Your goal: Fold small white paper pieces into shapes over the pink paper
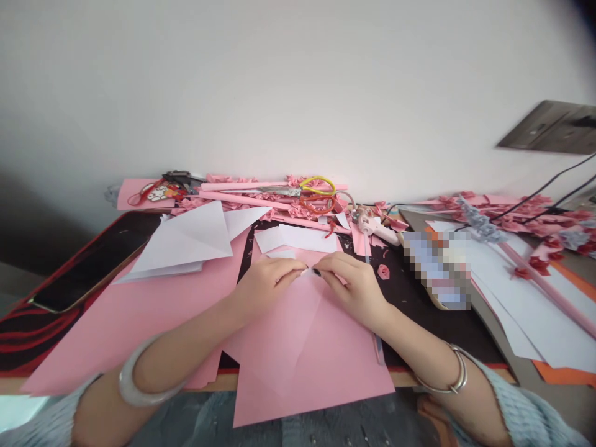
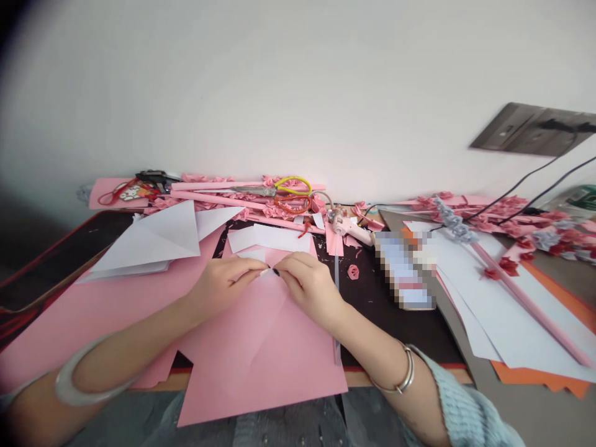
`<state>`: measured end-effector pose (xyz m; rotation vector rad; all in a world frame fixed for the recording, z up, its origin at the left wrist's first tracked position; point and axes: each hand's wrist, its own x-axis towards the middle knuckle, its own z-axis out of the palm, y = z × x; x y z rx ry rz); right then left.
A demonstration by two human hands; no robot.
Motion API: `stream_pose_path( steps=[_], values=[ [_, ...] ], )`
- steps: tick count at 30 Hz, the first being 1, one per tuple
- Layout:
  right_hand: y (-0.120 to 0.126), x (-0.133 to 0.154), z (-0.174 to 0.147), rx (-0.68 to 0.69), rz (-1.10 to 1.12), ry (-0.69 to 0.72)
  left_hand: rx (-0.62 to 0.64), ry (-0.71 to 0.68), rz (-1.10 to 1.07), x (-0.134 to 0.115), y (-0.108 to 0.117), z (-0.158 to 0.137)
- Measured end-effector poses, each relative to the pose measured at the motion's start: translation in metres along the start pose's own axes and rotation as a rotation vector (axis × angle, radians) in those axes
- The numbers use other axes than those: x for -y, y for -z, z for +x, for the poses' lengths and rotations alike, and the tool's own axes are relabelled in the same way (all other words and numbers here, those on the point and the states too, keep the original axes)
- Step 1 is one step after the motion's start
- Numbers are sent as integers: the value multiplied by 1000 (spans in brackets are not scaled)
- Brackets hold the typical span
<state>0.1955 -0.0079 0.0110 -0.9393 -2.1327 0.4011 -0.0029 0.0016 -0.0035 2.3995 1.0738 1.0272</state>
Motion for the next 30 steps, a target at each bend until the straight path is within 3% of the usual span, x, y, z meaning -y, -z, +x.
stream_pose_path(
  steps=[7,13,16,21,23,27,30],
  values=[
    [0,-3,2,36,-25,20,-21,-34,95,2,-3,-2],
    [12,-20,2,-81,-201,-128,-48,141,38,7,4,1],
    [17,-21,5,-152,-224,-134,-65,261,-104,7,8,5],
    [6,-8,4,52,-119,97,103,369,-519,1,6,8],
    [-1,-5,1,49,-111,123,183,384,-661,0,3,8],
    [-5,-7,-1,22,-94,82,224,408,-784,0,-2,7],
    [-1,-8,-1,19,-74,-9,221,432,-752,1,-1,7]
  ],
)
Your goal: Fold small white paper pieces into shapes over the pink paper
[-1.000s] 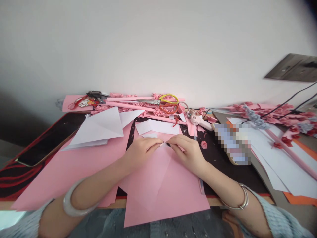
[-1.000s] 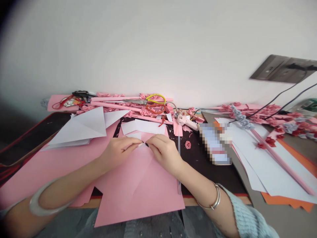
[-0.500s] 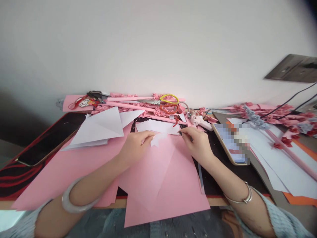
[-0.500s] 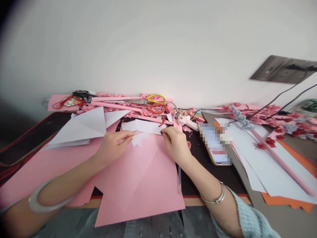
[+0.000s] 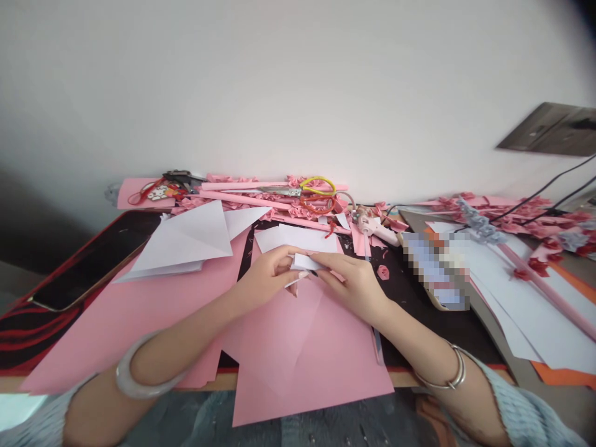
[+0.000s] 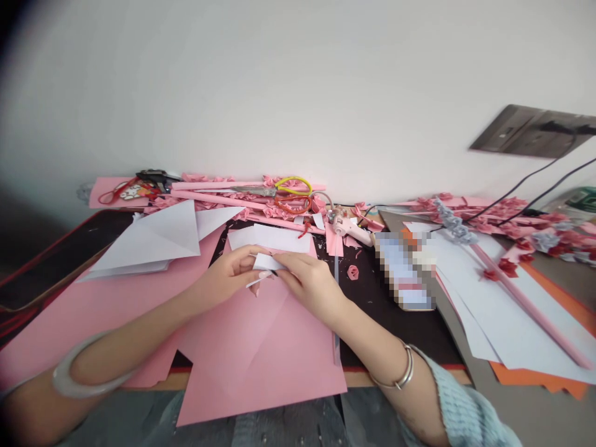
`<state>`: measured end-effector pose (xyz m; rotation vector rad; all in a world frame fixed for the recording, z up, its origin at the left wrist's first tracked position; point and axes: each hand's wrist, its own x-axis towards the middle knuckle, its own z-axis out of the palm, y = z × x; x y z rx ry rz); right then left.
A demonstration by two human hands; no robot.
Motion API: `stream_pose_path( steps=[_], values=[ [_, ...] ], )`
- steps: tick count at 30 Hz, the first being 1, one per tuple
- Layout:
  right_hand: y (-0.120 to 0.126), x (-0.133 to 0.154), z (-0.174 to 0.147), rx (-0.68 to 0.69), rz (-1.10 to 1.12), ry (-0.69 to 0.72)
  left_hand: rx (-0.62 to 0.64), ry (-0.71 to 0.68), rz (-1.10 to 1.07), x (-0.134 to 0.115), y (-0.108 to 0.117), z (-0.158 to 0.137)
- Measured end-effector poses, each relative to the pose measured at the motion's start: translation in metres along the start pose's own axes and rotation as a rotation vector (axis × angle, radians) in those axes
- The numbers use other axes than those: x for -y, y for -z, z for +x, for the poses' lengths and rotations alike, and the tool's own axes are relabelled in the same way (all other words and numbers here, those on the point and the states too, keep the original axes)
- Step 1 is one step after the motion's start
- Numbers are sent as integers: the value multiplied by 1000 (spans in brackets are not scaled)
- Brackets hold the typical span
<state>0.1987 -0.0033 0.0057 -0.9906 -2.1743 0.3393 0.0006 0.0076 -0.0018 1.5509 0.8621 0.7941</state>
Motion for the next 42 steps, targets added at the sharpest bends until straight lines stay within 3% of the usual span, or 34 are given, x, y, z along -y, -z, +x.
stream_pose_path(
  steps=[5,12,18,20,24,30,42],
  values=[
    [3,2,1,16,21,-215,-95,-35,317,-1,3,1],
    [-5,-1,4,153,-16,-322,15,-188,675,6,4,2],
    [-12,-2,8,262,-242,-387,-180,-358,1226,4,2,0],
    [-13,-1,8,299,-304,-398,-166,-367,1325,6,0,0],
    [-16,1,10,339,-434,-409,-21,-318,1375,16,-6,-2],
    [-21,2,12,372,-603,-395,83,-245,1352,20,-12,-2],
    [-26,9,15,441,-713,-395,82,-220,1278,27,-17,1]
  ],
)
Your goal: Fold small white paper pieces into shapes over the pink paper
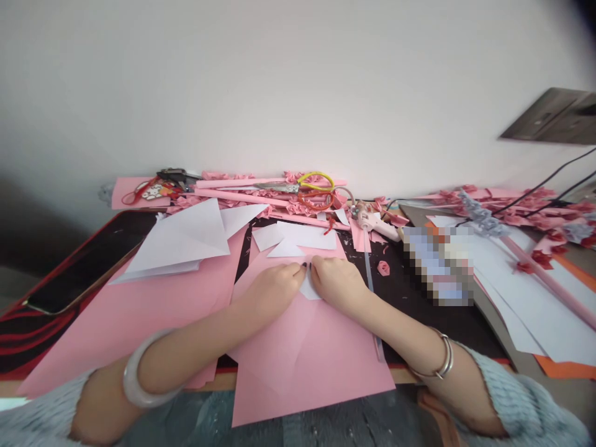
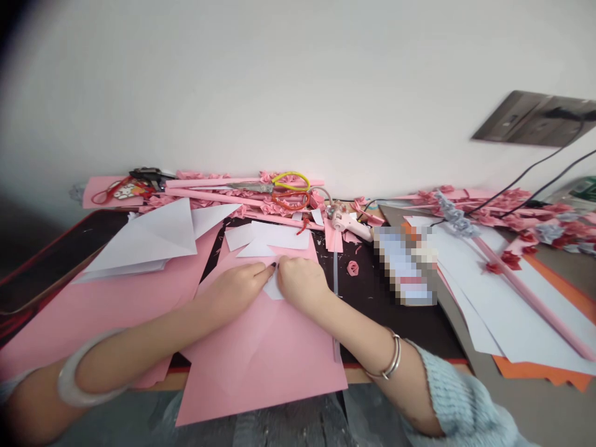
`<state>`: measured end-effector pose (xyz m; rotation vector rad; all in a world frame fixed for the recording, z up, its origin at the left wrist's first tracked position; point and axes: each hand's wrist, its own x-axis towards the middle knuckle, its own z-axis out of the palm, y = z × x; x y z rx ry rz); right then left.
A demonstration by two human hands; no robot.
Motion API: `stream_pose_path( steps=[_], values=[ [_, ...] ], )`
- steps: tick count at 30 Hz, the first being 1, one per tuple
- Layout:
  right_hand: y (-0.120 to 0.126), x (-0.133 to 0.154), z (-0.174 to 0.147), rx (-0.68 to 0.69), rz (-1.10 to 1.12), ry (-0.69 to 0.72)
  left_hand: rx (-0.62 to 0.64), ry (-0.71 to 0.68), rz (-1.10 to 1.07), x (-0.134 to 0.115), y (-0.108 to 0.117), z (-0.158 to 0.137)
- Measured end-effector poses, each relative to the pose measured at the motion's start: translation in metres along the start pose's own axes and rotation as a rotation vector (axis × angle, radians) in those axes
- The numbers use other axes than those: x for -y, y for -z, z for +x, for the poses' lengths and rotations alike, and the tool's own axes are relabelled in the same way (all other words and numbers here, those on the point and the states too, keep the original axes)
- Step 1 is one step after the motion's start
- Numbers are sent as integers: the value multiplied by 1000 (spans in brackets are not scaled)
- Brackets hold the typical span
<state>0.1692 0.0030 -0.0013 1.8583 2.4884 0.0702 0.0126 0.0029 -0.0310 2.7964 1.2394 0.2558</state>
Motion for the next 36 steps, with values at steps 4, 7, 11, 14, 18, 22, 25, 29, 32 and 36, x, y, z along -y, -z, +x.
stream_pose_path(
  steps=[4,7,11,14,18,22,25,29,32,36],
  values=[
    [0,3,-3,2,-6,1,56,5,42,-2,3,1],
    [0,4,-4,7,-4,10,67,7,41,-3,5,1],
    [-1,5,-5,15,-4,10,56,8,17,-3,6,1],
    [-1,6,-5,19,-11,-2,44,8,15,-3,5,1],
    [-2,7,-6,14,-7,2,35,6,24,-2,6,0],
    [-1,7,-7,14,-2,-4,39,3,23,-2,6,1],
    [-1,7,-8,19,2,-7,42,3,17,-3,5,1],
    [0,7,-9,25,2,-10,55,11,23,-3,7,0],
    [1,8,-9,29,3,-17,66,13,24,-3,8,0],
    [2,8,-10,41,7,-24,62,10,9,-2,7,0]
  ],
)
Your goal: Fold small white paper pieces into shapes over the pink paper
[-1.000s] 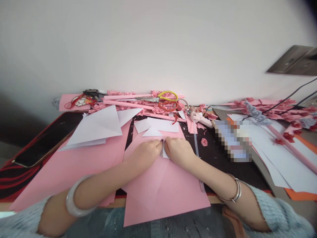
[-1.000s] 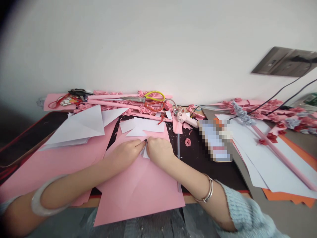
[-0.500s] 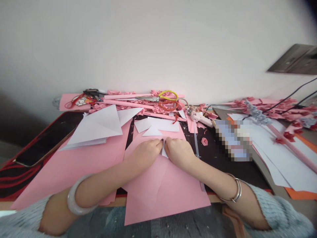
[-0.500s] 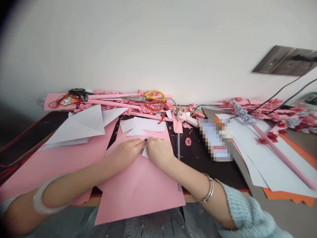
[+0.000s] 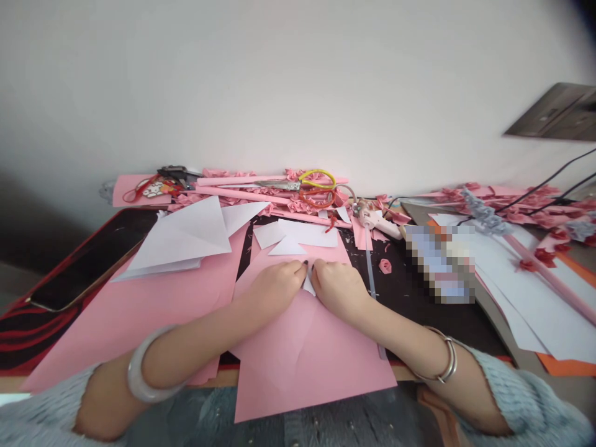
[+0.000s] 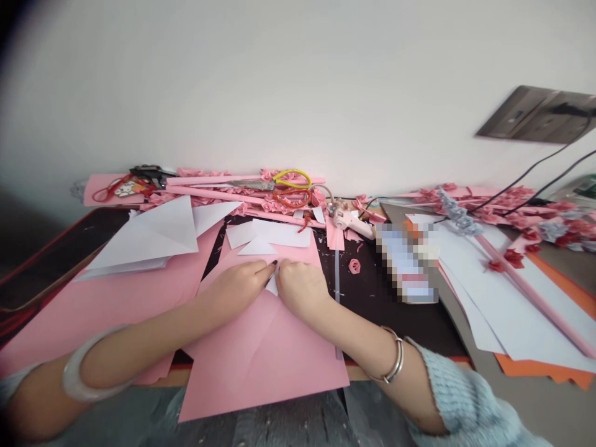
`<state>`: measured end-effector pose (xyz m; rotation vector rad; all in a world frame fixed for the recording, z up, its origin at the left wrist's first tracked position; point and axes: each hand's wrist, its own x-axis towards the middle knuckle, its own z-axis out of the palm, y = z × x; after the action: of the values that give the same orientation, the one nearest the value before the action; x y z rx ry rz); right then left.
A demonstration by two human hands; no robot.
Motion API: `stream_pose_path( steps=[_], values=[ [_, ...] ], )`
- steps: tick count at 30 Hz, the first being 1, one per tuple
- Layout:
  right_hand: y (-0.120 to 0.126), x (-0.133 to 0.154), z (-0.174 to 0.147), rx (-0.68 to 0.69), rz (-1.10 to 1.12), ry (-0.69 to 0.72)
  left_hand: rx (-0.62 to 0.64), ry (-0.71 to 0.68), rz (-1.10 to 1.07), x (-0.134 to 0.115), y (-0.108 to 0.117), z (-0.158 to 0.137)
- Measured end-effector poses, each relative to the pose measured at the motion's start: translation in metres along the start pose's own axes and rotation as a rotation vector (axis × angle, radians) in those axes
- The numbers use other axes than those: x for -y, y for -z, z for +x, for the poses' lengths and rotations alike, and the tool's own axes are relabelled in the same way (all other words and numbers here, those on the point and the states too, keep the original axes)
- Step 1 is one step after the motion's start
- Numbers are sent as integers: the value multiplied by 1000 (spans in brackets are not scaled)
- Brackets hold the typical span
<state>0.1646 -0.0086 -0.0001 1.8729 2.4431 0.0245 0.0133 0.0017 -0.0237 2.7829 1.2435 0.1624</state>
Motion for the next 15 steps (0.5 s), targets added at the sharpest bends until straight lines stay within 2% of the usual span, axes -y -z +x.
stream_pose_path(
  steps=[9,15],
  values=[
    [6,-6,-2,27,45,-35,-34,-22,-6,0,-1,-1],
    [4,-16,-3,7,126,19,-74,-26,21,0,2,-3]
  ],
)
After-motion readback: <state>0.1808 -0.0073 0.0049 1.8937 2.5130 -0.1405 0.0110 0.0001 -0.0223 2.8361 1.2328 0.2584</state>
